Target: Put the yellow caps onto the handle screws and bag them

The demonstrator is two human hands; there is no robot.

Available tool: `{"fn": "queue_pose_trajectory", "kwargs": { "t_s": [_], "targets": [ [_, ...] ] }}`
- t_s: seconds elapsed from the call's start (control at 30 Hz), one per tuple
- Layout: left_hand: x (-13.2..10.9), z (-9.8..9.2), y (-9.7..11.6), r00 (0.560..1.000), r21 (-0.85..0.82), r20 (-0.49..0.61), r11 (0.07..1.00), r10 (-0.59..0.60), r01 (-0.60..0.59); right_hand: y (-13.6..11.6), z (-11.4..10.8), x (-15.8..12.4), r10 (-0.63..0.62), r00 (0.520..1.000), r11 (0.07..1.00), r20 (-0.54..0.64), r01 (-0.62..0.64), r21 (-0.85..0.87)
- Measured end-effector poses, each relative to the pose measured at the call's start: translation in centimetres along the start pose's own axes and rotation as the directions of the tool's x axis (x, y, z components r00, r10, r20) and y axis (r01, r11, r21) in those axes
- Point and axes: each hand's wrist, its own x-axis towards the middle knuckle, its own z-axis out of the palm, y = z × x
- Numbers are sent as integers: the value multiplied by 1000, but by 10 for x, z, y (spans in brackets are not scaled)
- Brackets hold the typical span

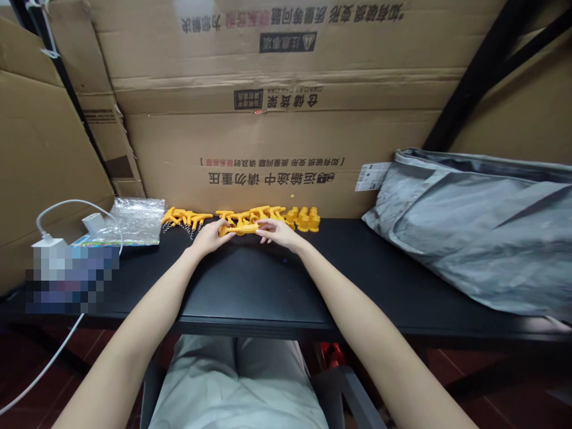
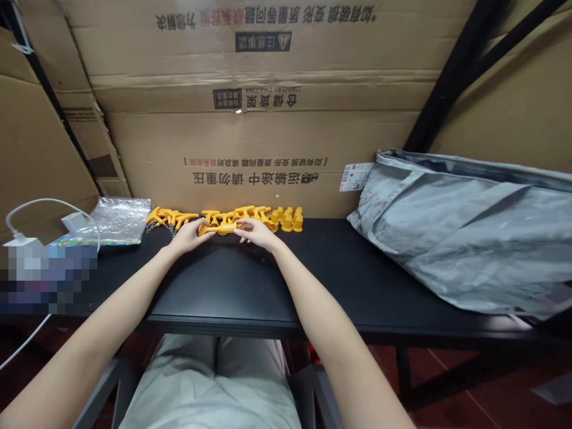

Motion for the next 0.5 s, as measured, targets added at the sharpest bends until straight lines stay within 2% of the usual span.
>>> {"fn": "queue_pose_trajectory", "kwargs": {
  "t_s": [0.5],
  "targets": [
    [-1, -3, 7, 999, 2, 25, 1000, -26, 26, -10, 2, -4, 45, 999, 998, -5, -45, 46]
  ]
}}
